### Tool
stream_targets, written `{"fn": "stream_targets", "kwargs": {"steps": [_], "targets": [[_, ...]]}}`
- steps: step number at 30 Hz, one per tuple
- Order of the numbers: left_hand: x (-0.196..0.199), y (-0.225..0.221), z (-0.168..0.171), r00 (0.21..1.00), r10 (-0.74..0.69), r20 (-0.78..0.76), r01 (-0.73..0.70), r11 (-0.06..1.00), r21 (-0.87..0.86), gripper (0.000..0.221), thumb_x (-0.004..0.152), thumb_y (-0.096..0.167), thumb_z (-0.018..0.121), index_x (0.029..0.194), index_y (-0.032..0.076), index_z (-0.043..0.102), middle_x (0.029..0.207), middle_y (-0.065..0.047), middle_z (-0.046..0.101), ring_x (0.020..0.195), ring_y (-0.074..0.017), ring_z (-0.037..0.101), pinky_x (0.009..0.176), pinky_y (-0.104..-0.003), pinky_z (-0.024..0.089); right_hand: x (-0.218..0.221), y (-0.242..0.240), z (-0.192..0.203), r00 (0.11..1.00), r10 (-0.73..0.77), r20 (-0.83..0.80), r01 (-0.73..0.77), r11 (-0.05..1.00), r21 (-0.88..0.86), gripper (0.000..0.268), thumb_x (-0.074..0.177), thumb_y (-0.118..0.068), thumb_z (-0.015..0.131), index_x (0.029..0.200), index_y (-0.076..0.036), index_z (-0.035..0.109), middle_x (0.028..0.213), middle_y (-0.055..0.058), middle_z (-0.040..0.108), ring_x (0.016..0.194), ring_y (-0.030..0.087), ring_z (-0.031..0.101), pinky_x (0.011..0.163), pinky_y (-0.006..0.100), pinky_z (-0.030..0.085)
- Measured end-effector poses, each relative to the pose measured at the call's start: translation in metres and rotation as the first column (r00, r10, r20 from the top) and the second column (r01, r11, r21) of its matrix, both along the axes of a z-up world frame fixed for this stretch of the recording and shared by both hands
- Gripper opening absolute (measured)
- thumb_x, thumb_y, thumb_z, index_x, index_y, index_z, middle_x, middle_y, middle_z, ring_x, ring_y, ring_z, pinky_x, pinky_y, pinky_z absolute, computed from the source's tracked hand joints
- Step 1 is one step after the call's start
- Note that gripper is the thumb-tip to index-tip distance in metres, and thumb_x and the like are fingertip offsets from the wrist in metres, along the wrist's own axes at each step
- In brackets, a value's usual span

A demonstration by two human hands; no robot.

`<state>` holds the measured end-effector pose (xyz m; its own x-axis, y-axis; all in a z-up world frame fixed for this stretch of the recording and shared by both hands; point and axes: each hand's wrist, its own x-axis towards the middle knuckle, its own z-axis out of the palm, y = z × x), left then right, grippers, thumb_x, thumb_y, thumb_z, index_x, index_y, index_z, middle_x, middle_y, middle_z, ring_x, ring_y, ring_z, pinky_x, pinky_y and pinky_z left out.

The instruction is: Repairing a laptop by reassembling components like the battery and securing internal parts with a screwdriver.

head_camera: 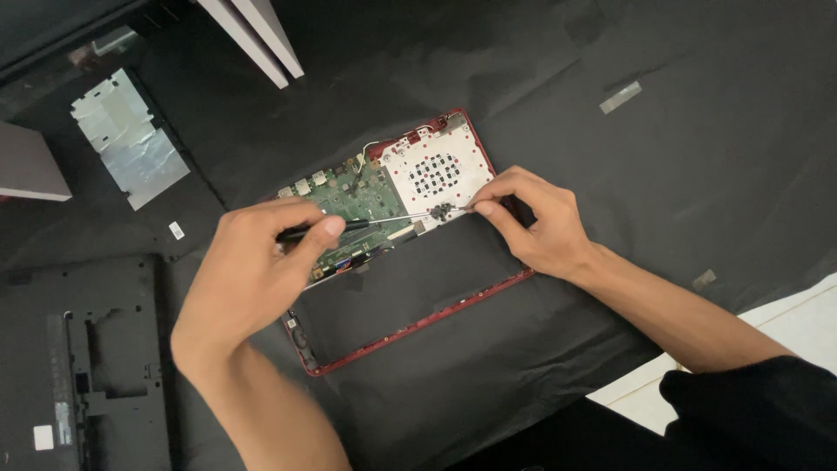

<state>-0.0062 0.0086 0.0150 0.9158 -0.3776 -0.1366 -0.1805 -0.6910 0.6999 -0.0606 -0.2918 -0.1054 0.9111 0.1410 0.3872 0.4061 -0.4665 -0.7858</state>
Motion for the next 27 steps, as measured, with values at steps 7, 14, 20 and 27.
{"fn": "stream_targets", "kwargs": {"steps": [7,14,20,27], "targets": [[-0.0011,0.0015,0.0005,1.0,0.017,0.012,-0.016,1.0,-0.008,0.022,0.093,0.022,0.071,0.091,0.0,0.074,0.075,-0.013,0.068,0.06,-0.0255,0.06,0.057,-0.036,0.047,0.0003,0.0006,-0.0003,0.999,0.028,-0.036,-0.027,0.999,0.031,0.008,0.099,0.001,0.069,0.106,0.0,0.068,0.101,0.01,0.074,0.093,0.017,0.075,0.081,0.028,0.059],[-0.0011,0.0013,0.0026,1.0,0.018,0.003,-0.018,1.0,-0.012,0.023,0.093,0.022,0.07,0.091,0.0,0.073,0.075,-0.013,0.067,0.059,-0.0256,0.06,0.056,-0.036,0.047,-0.0013,0.0022,0.0047,0.999,0.004,-0.046,-0.001,0.998,0.07,0.004,0.102,0.001,0.067,0.106,0.001,0.067,0.101,0.011,0.074,0.095,0.017,0.075,0.083,0.028,0.058],[-0.0009,0.0005,0.0003,1.0,0.0,0.025,0.001,0.999,-0.036,0.024,0.094,0.022,0.07,0.092,-0.001,0.073,0.075,-0.014,0.066,0.06,-0.0254,0.059,0.057,-0.036,0.047,0.0003,-0.0007,0.0013,0.999,0.023,-0.047,-0.019,0.997,0.079,0.004,0.104,-0.002,0.064,0.106,0.0,0.068,0.101,0.009,0.074,0.096,0.016,0.075,0.086,0.027,0.059],[-0.0006,-0.0006,0.0022,1.0,0.002,0.013,-0.002,1.0,-0.028,0.023,0.093,0.022,0.07,0.091,-0.001,0.073,0.074,-0.013,0.067,0.06,-0.0257,0.059,0.056,-0.036,0.046,0.0,-0.0001,0.005,0.998,-0.008,-0.064,0.011,0.999,0.046,0.006,0.104,-0.004,0.064,0.104,0.001,0.068,0.1,0.009,0.075,0.095,0.017,0.075,0.085,0.028,0.058]]}}
